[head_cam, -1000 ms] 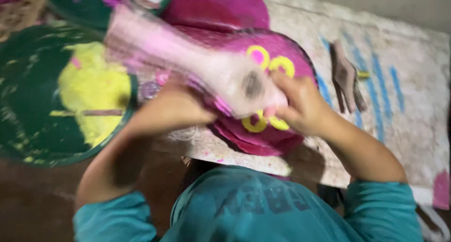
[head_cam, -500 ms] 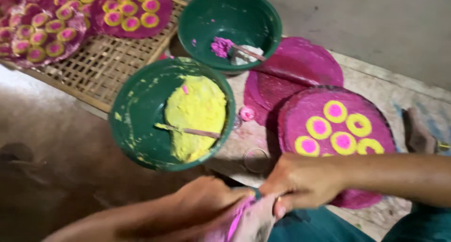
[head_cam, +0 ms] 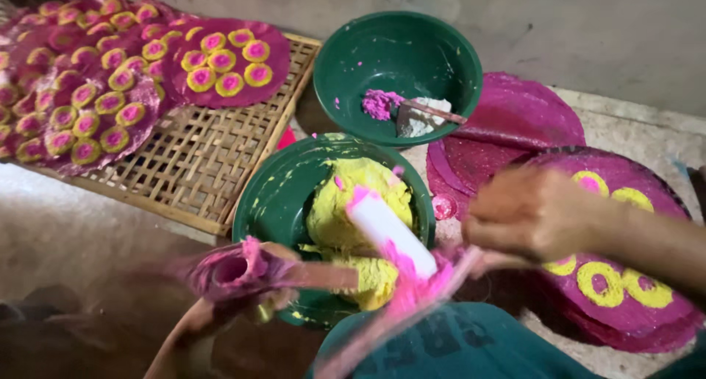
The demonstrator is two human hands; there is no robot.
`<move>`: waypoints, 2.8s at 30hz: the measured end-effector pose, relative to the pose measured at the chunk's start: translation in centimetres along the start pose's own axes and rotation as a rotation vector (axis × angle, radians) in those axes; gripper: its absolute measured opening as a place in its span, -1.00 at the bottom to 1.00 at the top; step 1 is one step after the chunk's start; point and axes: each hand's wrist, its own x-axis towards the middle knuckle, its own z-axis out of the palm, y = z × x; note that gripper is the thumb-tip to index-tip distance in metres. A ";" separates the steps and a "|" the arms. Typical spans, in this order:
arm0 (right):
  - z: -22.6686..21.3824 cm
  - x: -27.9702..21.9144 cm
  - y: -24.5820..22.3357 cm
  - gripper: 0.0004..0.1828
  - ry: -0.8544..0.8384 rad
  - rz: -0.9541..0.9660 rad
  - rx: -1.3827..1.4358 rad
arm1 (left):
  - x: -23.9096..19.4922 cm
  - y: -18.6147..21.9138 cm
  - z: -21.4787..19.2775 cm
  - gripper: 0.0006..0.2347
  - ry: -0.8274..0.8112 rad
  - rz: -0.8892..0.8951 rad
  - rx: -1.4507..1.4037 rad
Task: The person scoops yellow dough into a handheld press and extrudes circular shapes onto a pink glittery mat. They then use a smaller press to add pink centers to the yellow circles, repeating the cycle and arranging the finished pieces on the mat.
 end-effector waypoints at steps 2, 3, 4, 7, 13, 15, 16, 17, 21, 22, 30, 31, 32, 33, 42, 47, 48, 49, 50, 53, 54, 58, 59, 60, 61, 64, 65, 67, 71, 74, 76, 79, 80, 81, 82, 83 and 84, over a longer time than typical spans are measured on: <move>-0.3 1.5 3.2 -0.88 0.026 -0.189 -0.597 | 2.4 -0.9 -1.7 -0.74 -0.098 -0.027 -0.132; -0.5 2.3 5.1 -0.86 0.023 -0.251 -0.640 | 3.8 -1.1 -2.6 -0.73 -0.126 -0.016 -0.157; -0.5 3.3 7.1 -0.83 0.021 -0.321 -0.678 | 5.3 -1.3 -3.3 -0.73 -0.154 -0.006 -0.188; 2.3 5.9 13.0 -0.60 0.241 -0.064 -0.745 | 10.2 -0.4 -5.4 -0.71 -0.179 0.117 -0.165; 16.8 2.3 24.8 -0.53 -0.165 0.863 -0.348 | 25.5 4.0 -11.8 -0.89 0.229 0.682 0.453; 22.0 -0.3 26.8 -0.55 -0.409 1.060 -0.276 | 29.9 3.7 -14.1 -0.84 0.379 0.724 0.406; 23.9 -1.4 27.6 -0.60 -0.432 1.140 -0.202 | 31.6 3.5 -15.2 -0.84 0.411 0.734 0.444; 25.2 -2.3 28.2 -0.64 -0.381 1.110 -0.216 | 33.2 3.4 -16.2 -0.84 0.442 0.743 0.483; 26.2 -4.7 29.8 -0.81 -0.384 0.907 -0.268 | 39.6 2.8 -18.7 -0.85 0.546 0.821 0.733; 26.0 -4.6 29.8 -0.84 -0.434 0.829 -0.281 | 41.3 2.7 -18.8 -0.86 0.548 0.778 0.663; 28.0 -1.9 27.0 -0.77 -0.401 0.902 -0.225 | 45.7 0.7 -18.1 -0.88 0.553 1.099 0.852; 28.3 -2.1 26.7 -0.79 -0.396 0.971 -0.195 | 45.8 0.9 -17.9 -0.88 0.543 0.999 0.745; 28.5 -2.1 26.9 -0.70 -0.481 0.964 -0.151 | 45.7 1.5 -17.9 -0.88 0.538 0.902 0.638; 28.5 -2.3 27.1 -0.59 -0.566 0.957 -0.107 | 45.7 2.1 -17.9 -0.88 0.529 0.806 0.530; 13.3 -5.6 24.4 -0.58 -0.413 1.004 0.329 | 32.4 8.1 -16.4 -0.81 0.456 1.205 1.205; 4.3 -2.6 19.8 -0.55 -0.525 0.936 0.570 | 24.4 9.8 -11.4 -0.79 0.364 0.836 1.305; 3.6 -1.4 18.6 -0.55 -0.411 0.753 0.692 | 23.5 9.2 -10.1 -0.79 0.326 0.829 1.379; 3.7 0.2 17.4 -0.56 -0.477 0.777 0.569 | 22.8 8.3 -9.0 -0.78 0.285 0.823 1.449; 4.6 2.0 15.9 -0.56 -0.538 0.807 0.449 | 22.1 7.2 -8.0 -0.78 0.237 0.820 1.526; 8.4 6.5 9.8 -0.55 -0.868 0.787 -0.061 | 19.9 3.7 -6.4 -0.75 0.156 0.860 1.714; 9.5 7.4 7.4 -0.51 -0.883 0.669 -0.189 | 19.1 3.3 -6.2 -0.74 0.106 0.811 1.665; 8.9 8.7 2.1 -0.45 -0.559 0.112 -0.398 | 14.3 3.1 -5.6 -0.72 0.200 0.660 1.513; 7.4 8.1 1.8 -0.50 -0.560 0.263 -0.356 | 12.9 3.6 -5.7 -0.69 0.322 0.661 1.510; 5.6 7.4 1.6 -0.54 -0.565 0.407 -0.316 | 11.9 4.0 -6.0 -0.73 0.481 0.424 1.488; 4.6 7.1 1.0 -0.51 -0.464 0.521 -0.251 | 11.2 4.8 -6.3 -0.75 0.628 0.184 1.448; 4.2 7.5 0.1 -0.38 -0.007 0.620 0.108 | 10.7 4.9 -6.6 -0.79 0.643 0.396 1.243; 6.0 8.0 -0.2 -0.31 0.223 0.487 0.347 | 10.9 4.2 -6.8 -0.77 0.571 0.605 1.157; 11.7 9.2 -0.9 -0.09 0.203 0.667 0.499 | 11.9 1.6 -7.2 -0.77 0.528 0.931 1.141; 19.3 5.8 -2.5 -0.10 0.194 0.626 0.099 | 13.3 0.4 -10.2 -0.78 0.505 0.877 0.915; 19.4 2.2 -1.7 -0.35 0.207 0.685 0.399 | 13.1 1.2 -12.3 -0.81 0.670 0.660 0.505; 18.6 1.6 -0.8 -0.46 0.240 0.739 0.553 | 12.6 1.5 -12.2 -0.78 0.665 0.737 0.851; 18.1 2.7 0.0 -0.46 0.295 0.742 0.536 | 12.9 1.5 -10.3 -0.70 0.687 0.982 1.282; 18.5 3.3 -0.2 -0.42 0.346 0.655 0.473 | 13.1 1.4 -9.6 -0.65 0.697 1.082 1.411; 18.8 3.6 -0.5 -0.39 0.394 0.566 0.411 | 13.2 1.8 -9.2 -0.63 0.773 0.989 1.533; 19.1 3.9 -0.8 -0.41 0.376 0.581 0.438 | 13.5 2.7 -8.9 -0.60 0.847 0.897 1.657; 19.5 3.9 -1.2 -0.43 0.357 0.596 0.465 | 13.5 3.4 -8.9 -0.57 0.920 0.799 1.778; 19.6 3.5 -1.3 -0.44 0.333 0.607 0.494 | 13.5 3.8 -8.9 -0.57 0.903 0.840 1.795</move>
